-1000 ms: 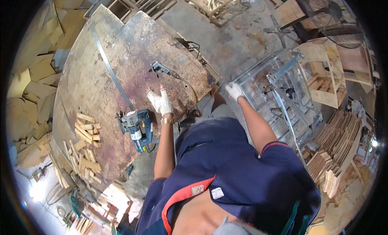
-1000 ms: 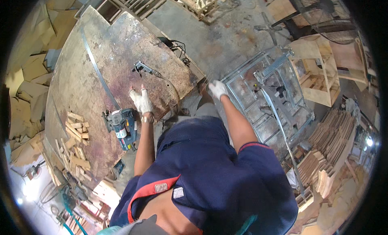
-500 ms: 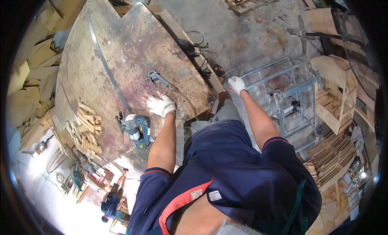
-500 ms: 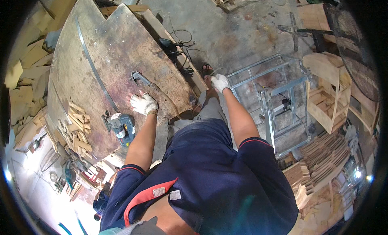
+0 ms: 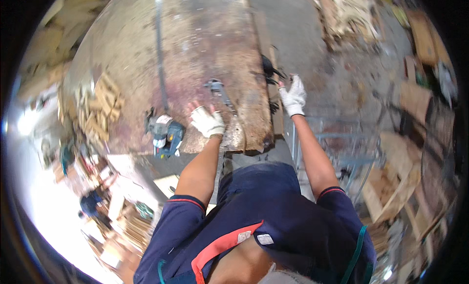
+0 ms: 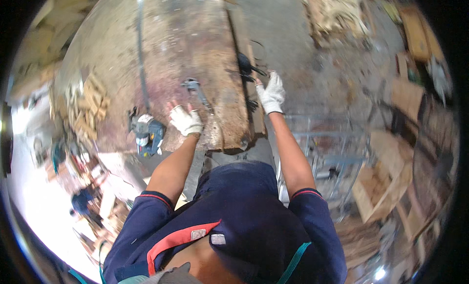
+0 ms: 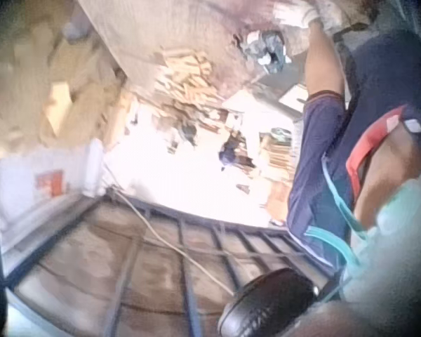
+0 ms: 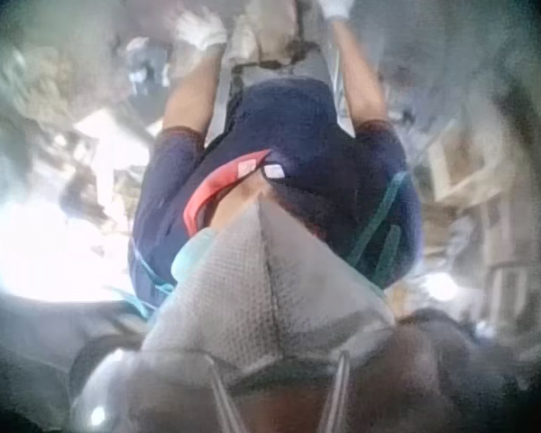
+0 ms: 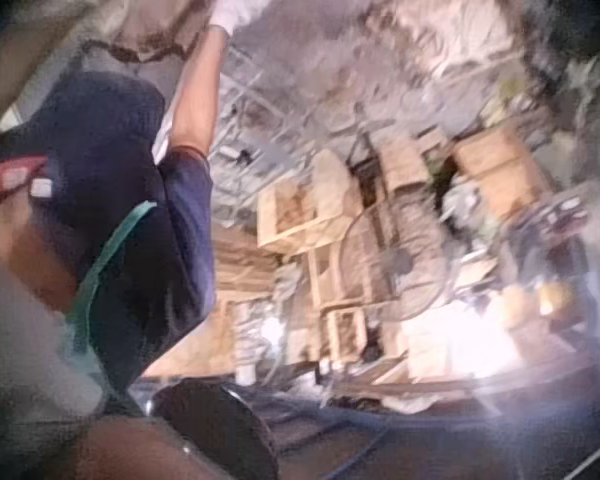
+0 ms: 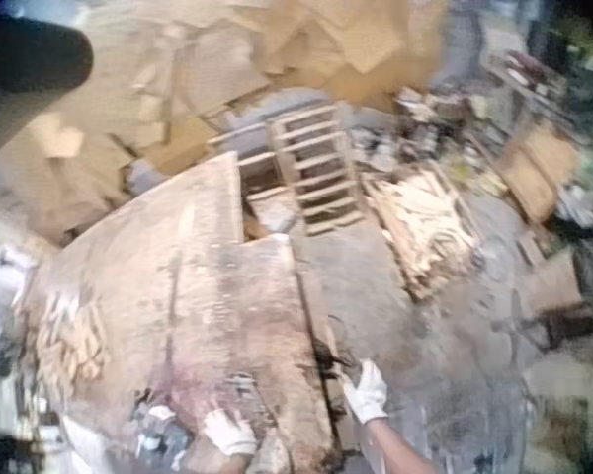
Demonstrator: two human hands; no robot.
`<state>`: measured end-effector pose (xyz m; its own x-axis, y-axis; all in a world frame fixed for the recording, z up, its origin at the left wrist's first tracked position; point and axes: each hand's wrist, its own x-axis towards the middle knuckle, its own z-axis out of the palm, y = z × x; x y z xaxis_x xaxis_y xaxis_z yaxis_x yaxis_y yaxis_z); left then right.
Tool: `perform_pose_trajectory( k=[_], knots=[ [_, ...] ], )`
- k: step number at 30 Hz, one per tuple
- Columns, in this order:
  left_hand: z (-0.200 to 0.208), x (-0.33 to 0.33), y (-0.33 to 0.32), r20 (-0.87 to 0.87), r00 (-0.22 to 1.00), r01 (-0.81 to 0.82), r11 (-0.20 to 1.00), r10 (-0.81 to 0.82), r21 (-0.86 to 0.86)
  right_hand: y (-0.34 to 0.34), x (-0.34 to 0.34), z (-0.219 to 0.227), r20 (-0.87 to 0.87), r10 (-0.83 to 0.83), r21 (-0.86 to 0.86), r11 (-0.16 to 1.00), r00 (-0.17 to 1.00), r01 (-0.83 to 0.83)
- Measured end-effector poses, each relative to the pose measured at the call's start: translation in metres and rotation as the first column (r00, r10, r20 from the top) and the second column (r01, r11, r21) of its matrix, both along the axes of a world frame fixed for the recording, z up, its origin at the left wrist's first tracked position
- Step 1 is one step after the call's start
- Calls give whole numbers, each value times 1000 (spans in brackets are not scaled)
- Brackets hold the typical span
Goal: The person uses a hammer to split small wooden pieces on a workbench, then switches to an angle grinder to smooth and shape the wood, producing sparks. The person handles multiple wood pieces sequentially.
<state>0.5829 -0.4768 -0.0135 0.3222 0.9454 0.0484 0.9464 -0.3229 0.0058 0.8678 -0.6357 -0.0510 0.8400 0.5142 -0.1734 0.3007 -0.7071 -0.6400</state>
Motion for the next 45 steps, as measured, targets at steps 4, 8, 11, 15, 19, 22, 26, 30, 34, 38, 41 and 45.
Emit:
perform_pose_trajectory(
  k=[4, 8, 11, 15, 19, 22, 26, 30, 34, 38, 41, 45],
  knots=[
    [13, 5, -2, -8, 999, -50, 996, 50, -70, 87, 41, 11, 179, 473, -63, 881, 863, -469],
    [22, -1, -9, 49, 995, -79, 995, 82, -59, 126, 49, -84, 344, 642, -289, 767, 686, -573],
    [20, 9, -1, 45, 994, -93, 985, 100, -144, 144, 66, -186, -49, 325, -4, 946, 945, -325],
    [18, 12, 4, 90, 991, -84, 982, 100, -167, 135, 105, -231, -242, 348, 109, 937, 906, -331],
    [18, 22, 17, 119, 990, -52, 981, 76, -188, 103, 115, -197, 610, 505, -296, 860, 610, -416],
    [31, 2, -10, 73, 981, -161, 969, 177, -186, 131, 74, -3, 203, 657, -458, 719, 726, -523],
    [24, 13, -7, 65, 991, -109, 983, 120, -145, 85, 89, 56, 121, 417, -477, 820, 901, -316],
    [15, 16, 1, 55, 996, -67, 991, 74, -113, 20, 96, 52, 114, 127, -439, 896, 985, -65],
    [11, 16, -1, 44, 996, -69, 992, 74, -102, -34, 67, 60, 80, -86, -360, 926, 993, 109],
    [18, 9, -3, 113, 990, -73, 991, 86, -111, -77, 6, 86, -112, -224, -119, 970, 968, 211],
    [15, -1, -2, 171, 981, -76, 993, 91, -92, -109, -41, 74, -122, -225, 15, 973, 967, 228],
    [27, -11, 5, 292, 955, 31, 964, 50, -266, -135, -89, 58, -309, -298, 240, 895, 903, 377]
  ],
)
